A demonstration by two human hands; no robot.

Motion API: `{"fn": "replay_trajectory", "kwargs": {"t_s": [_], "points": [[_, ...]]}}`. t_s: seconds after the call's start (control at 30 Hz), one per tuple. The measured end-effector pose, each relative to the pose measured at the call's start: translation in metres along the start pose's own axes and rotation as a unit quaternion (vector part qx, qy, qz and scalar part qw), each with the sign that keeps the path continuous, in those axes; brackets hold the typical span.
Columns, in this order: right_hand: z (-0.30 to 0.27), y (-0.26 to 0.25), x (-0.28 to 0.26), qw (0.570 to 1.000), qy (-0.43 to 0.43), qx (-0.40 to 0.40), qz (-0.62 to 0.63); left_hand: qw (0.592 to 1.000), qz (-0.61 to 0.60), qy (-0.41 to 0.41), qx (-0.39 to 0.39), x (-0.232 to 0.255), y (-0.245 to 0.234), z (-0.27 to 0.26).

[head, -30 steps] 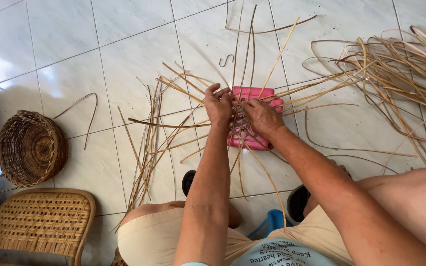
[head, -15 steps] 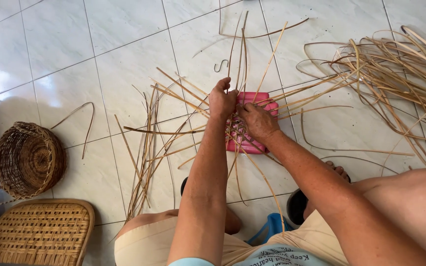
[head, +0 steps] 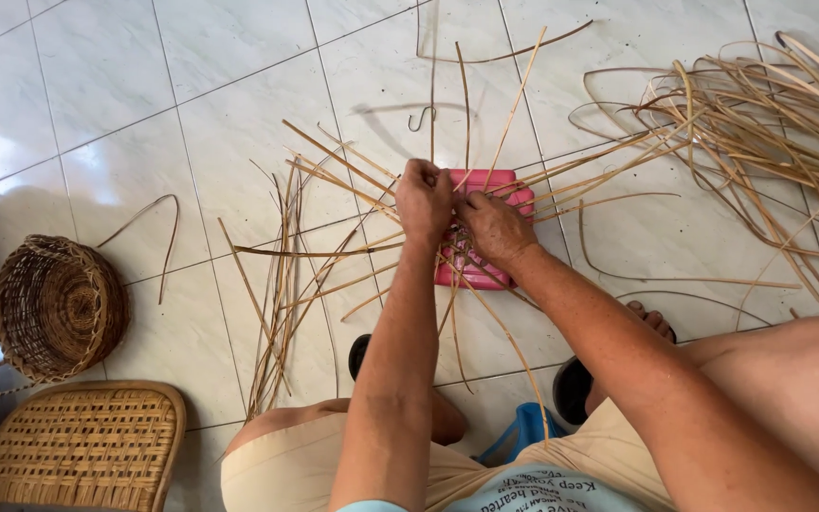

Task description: Weaving thin rattan strips through a plastic jig to create the base of a basket.

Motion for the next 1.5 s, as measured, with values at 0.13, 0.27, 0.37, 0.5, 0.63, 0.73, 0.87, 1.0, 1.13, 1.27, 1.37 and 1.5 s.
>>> {"fn": "replay_trajectory", "kwargs": {"t_s": [0.13,0.27,0.37,0.5,0.63,0.73,0.87,1.0,1.13,1.27,1.37,1.5], "points": [[0.001,-0.019,-0.010,1.000,0.003,-0.002,-0.005,0.984,-0.073,-0.100,0.125,-0.020,0.005,-0.022],[-0.001,-0.026,-0.015,1.000,-0.011,0.009,-0.011,0.931,-0.279,-0.146,0.187,-0.048,0.013,-0.036],[0.000,-0.020,-0.012,1.000,-0.020,0.018,-0.016,0.829,-0.455,-0.202,0.254,-0.053,0.026,-0.049],[-0.001,-0.012,-0.008,0.999,-0.020,0.027,-0.020,0.825,-0.465,-0.209,0.244,-0.039,0.024,-0.064],[0.000,-0.007,-0.006,0.999,-0.026,0.034,-0.027,0.812,-0.479,-0.212,0.260,-0.030,0.022,-0.068],[-0.001,-0.001,-0.003,0.998,-0.025,0.045,-0.039,0.794,-0.489,-0.227,0.280,-0.027,0.025,-0.071],[-0.001,0.004,0.001,0.997,-0.028,0.055,-0.040,0.786,-0.502,-0.230,0.279,-0.027,0.029,-0.081],[-0.001,0.006,0.002,0.998,-0.026,0.053,-0.032,0.789,-0.509,-0.207,0.276,-0.021,0.030,-0.095],[0.000,0.004,0.000,0.998,-0.025,0.047,-0.021,0.875,-0.397,-0.102,0.259,-0.031,0.030,-0.104],[0.001,0.004,0.002,0.999,-0.027,0.046,0.007,0.956,-0.168,0.037,0.240,0.006,-0.011,-0.101],[0.001,-0.011,-0.004,0.999,-0.033,0.025,0.010,0.968,-0.124,0.080,0.205,0.041,-0.049,-0.084],[0.003,0.003,0.003,0.999,-0.029,0.020,0.022,0.929,-0.314,0.121,0.151,0.058,-0.072,-0.059]]}}
Point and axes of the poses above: each hand's wrist, its own z-axis towards the middle knuckle, its own y-axis out of the palm, x = y × z, the point moved 5 cm from there along z, towards the middle knuckle, and after that the axes turned 8 degrees about y, right-handed, at the moved point
